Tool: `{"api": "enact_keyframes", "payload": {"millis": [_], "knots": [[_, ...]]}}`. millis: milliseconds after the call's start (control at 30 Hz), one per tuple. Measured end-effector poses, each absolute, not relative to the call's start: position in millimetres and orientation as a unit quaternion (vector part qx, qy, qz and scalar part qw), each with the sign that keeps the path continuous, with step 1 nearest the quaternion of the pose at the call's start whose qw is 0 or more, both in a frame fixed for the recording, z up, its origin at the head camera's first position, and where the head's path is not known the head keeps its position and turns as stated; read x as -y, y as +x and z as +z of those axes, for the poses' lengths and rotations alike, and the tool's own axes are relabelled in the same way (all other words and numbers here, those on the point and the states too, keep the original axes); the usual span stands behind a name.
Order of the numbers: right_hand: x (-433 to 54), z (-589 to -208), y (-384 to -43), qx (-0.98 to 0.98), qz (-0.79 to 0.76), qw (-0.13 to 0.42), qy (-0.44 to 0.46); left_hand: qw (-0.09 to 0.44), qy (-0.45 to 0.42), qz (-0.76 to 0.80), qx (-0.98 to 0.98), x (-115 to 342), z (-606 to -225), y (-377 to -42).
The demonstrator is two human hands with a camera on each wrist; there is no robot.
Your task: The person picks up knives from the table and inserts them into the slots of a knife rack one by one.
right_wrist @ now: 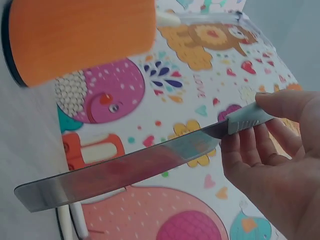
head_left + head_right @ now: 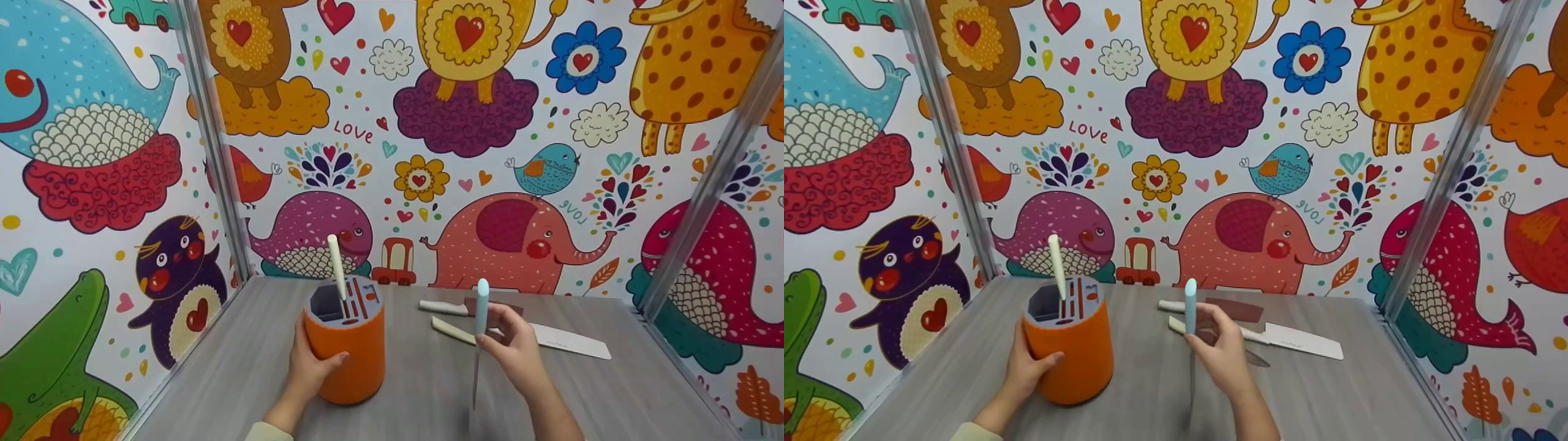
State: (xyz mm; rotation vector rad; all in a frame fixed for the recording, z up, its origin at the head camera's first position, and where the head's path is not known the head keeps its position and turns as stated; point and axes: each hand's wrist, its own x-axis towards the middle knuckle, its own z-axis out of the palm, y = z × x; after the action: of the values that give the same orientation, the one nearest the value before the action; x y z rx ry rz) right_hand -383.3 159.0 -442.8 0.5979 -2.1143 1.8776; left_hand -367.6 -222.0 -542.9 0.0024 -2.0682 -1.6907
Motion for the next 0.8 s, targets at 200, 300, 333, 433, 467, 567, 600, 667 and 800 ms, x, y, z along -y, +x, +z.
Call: {"api": "enact_keyframes", "payload": {"millis": [200, 300, 333, 433, 467, 567, 600, 667, 800], "knots": [[-151.6, -445.0, -378.4, 0.728, 0.645, 0.116, 0.202, 0.241, -0.009, -0.617, 0.75, 220.2, -541.7, -366.1], [-150.1, -446.0, -376.1, 0.73, 0.643, 0.116, 0.201, 0.273, -0.003, -0.606, 0.747, 220.1, -541.7, -364.5], [-149.7, -446.3, -375.6, 0.73, 0.642, 0.117, 0.202, 0.294, 0.001, -0.602, 0.743, 219.8, -541.8, -364.6], [-149.1, -446.5, -374.3, 0.73, 0.637, 0.127, 0.214, 0.362, 0.027, -0.584, 0.726, 217.5, -536.0, -365.6], [-148.9, -446.1, -374.3, 0.73, 0.636, 0.129, 0.215, 0.393, 0.032, -0.569, 0.722, 216.4, -533.4, -366.6], [-148.3, -445.7, -374.7, 0.728, 0.637, 0.131, 0.218, 0.495, 0.009, -0.5, 0.71, 211.9, -520.4, -367.5], [-147.9, -445.2, -374.7, 0.727, 0.64, 0.127, 0.214, 0.531, -0.01, -0.47, 0.705, 210.3, -515.4, -367.2], [-146.5, -445.5, -374.8, 0.726, 0.644, 0.123, 0.21, 0.596, -0.063, -0.407, 0.69, 206.8, -503.8, -366.7], [-142.9, -445.5, -374.0, 0.724, 0.645, 0.123, 0.211, 0.643, -0.147, -0.35, 0.665, 191.3, -479.6, -364.5]]}}
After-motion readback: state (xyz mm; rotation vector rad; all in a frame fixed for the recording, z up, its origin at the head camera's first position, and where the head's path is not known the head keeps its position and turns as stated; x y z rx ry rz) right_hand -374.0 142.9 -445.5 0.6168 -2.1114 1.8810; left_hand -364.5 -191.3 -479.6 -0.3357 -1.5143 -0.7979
